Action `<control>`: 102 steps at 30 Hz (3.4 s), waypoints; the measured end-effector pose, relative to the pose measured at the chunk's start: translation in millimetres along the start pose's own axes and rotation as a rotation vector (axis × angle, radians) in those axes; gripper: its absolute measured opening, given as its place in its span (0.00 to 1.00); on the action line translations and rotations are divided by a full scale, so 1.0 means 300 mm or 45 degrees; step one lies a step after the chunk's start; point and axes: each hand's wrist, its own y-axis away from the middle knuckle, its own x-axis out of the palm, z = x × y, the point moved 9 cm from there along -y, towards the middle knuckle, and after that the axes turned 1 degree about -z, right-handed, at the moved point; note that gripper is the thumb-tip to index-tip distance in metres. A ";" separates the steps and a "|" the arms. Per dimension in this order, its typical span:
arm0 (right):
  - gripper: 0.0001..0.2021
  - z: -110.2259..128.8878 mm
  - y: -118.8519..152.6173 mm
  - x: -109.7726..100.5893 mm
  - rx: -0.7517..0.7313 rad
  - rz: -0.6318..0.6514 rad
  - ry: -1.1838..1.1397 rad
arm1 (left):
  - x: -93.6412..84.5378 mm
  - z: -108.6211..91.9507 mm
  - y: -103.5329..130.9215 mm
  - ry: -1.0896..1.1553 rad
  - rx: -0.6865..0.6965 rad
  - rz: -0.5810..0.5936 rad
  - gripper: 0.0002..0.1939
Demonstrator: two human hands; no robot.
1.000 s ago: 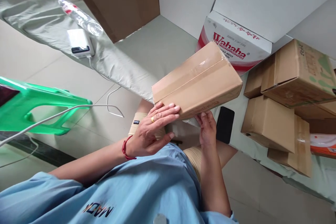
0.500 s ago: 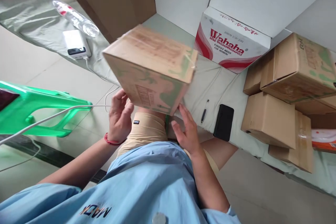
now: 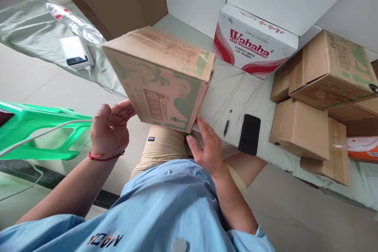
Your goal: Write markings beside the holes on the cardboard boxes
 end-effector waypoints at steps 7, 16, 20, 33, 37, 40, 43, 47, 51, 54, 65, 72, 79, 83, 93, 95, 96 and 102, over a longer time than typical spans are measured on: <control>0.27 -0.001 -0.021 -0.107 0.081 -0.109 -0.221 | 0.127 -0.141 0.021 -0.058 0.119 0.100 0.19; 0.30 -0.059 -0.026 -0.095 0.106 -0.120 -0.415 | 0.115 0.000 0.018 0.033 -0.232 0.110 0.25; 0.31 -0.139 -0.026 -0.084 0.214 -0.168 -0.535 | 0.105 0.063 0.021 0.069 -0.320 0.115 0.26; 0.22 -0.211 -0.026 -0.133 0.318 -0.312 -0.489 | 0.136 0.101 0.089 0.104 -0.400 0.262 0.31; 0.24 -0.188 -0.023 -0.116 0.341 -0.358 -0.655 | 0.168 -0.094 0.063 0.049 -0.012 0.345 0.25; 0.23 -0.191 0.009 -0.031 0.397 -0.318 -0.775 | 0.222 -0.189 0.053 -0.089 0.195 0.435 0.26; 0.22 -0.212 0.052 0.078 0.503 -0.159 -0.886 | 0.305 -0.226 0.050 -0.248 0.342 0.562 0.28; 0.23 -0.245 0.087 0.126 0.616 -0.062 -1.011 | 0.425 -0.247 0.057 -0.449 0.581 0.685 0.30; 0.21 -0.244 0.088 0.082 0.635 -0.158 -1.086 | 0.503 -0.271 0.052 -0.489 0.673 0.697 0.28; 0.20 -0.197 0.103 0.066 0.623 -0.175 -1.140 | 0.540 -0.294 0.043 -0.463 0.623 0.732 0.27; 0.25 -0.051 0.156 -0.004 0.467 -0.092 -1.088 | 0.569 -0.236 -0.003 -0.427 0.452 0.666 0.46; 0.20 -0.163 0.099 -0.169 0.475 -0.247 -0.198 | 0.540 -0.114 -0.061 -0.299 0.351 0.590 0.39; 0.22 -0.354 -0.034 -0.303 0.814 0.085 1.093 | 0.535 -0.079 -0.062 -0.327 0.256 0.540 0.40; 0.17 -0.393 -0.113 -0.295 0.862 0.145 1.046 | 0.549 -0.070 -0.042 -0.345 0.256 0.530 0.42; 0.20 -0.258 -0.104 -0.527 0.588 -0.662 0.137 | 0.506 -0.027 -0.051 -0.313 0.110 0.463 0.46; 0.23 -0.198 -0.115 -0.551 0.482 -0.802 0.028 | 0.506 -0.021 -0.049 -0.306 0.097 0.468 0.44; 0.24 -0.171 -0.128 -0.543 0.416 -0.840 -0.045 | 0.511 -0.019 -0.045 -0.295 0.084 0.483 0.44; 0.17 -0.042 -0.186 -0.400 0.108 -0.817 -0.114 | 0.553 -0.059 0.040 -0.276 -0.025 0.701 0.51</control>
